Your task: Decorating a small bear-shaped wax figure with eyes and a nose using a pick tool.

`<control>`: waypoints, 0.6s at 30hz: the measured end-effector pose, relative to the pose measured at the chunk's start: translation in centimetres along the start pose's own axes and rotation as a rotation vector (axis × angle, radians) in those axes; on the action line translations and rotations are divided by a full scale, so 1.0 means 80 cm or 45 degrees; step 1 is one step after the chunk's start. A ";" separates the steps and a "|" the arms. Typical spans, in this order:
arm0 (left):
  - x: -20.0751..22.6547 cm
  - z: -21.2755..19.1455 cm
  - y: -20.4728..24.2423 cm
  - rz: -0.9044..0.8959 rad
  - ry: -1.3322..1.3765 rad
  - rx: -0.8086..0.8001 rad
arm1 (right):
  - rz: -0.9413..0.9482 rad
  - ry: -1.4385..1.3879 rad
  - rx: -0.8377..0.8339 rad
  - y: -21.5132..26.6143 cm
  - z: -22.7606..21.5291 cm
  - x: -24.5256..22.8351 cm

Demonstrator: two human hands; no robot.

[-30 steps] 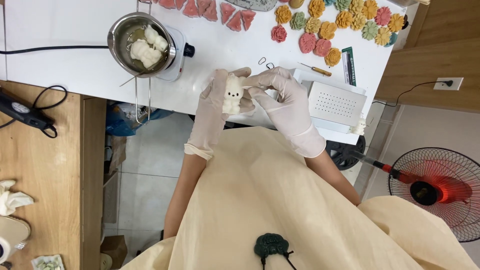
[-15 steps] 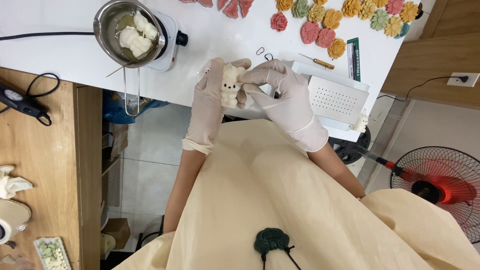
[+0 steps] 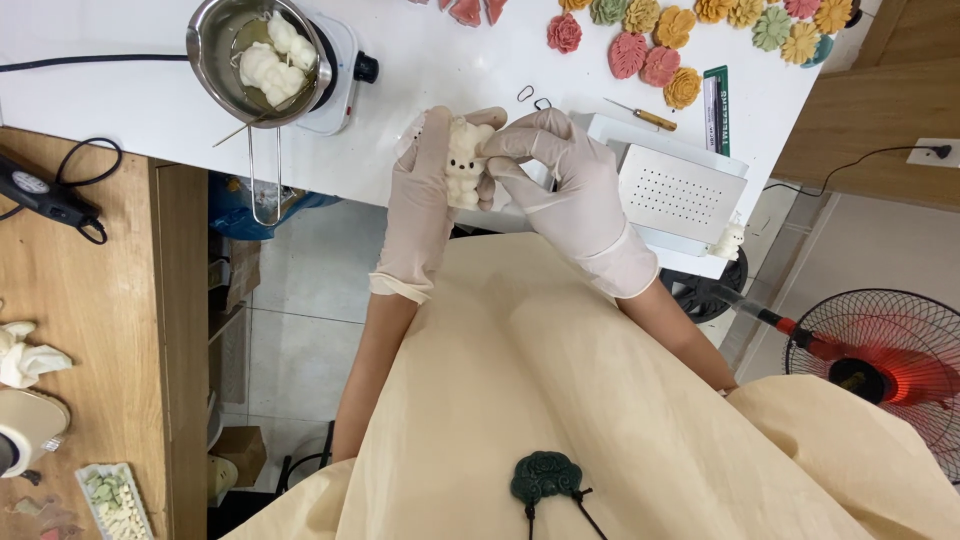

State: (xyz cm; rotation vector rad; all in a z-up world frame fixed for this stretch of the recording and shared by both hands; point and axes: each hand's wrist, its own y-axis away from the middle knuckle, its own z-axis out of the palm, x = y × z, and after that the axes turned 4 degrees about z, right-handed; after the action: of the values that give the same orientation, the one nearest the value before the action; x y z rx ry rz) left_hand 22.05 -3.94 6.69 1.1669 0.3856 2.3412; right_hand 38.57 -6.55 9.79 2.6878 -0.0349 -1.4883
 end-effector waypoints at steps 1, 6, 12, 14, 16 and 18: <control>0.001 0.001 0.000 0.000 0.000 0.001 | 0.000 0.000 -0.001 0.000 0.000 -0.001; 0.001 0.001 -0.001 0.032 -0.020 -0.015 | 0.004 -0.022 -0.011 -0.001 -0.001 0.001; 0.001 0.001 -0.002 -0.020 0.011 -0.024 | 0.016 -0.037 -0.014 0.000 -0.002 0.001; 0.000 0.000 -0.003 -0.016 -0.003 -0.030 | 0.022 -0.034 -0.012 0.000 -0.002 0.000; -0.001 0.000 -0.003 -0.013 -0.018 -0.036 | 0.030 -0.029 -0.012 0.000 -0.003 0.000; -0.001 0.000 -0.003 -0.012 -0.002 -0.046 | 0.025 -0.016 0.004 0.001 -0.003 0.000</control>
State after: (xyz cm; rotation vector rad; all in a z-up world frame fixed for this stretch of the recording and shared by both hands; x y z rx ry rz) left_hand 22.13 -3.80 6.53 1.1474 0.3459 2.3294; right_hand 38.76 -6.62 9.89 2.6729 -0.0646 -1.5007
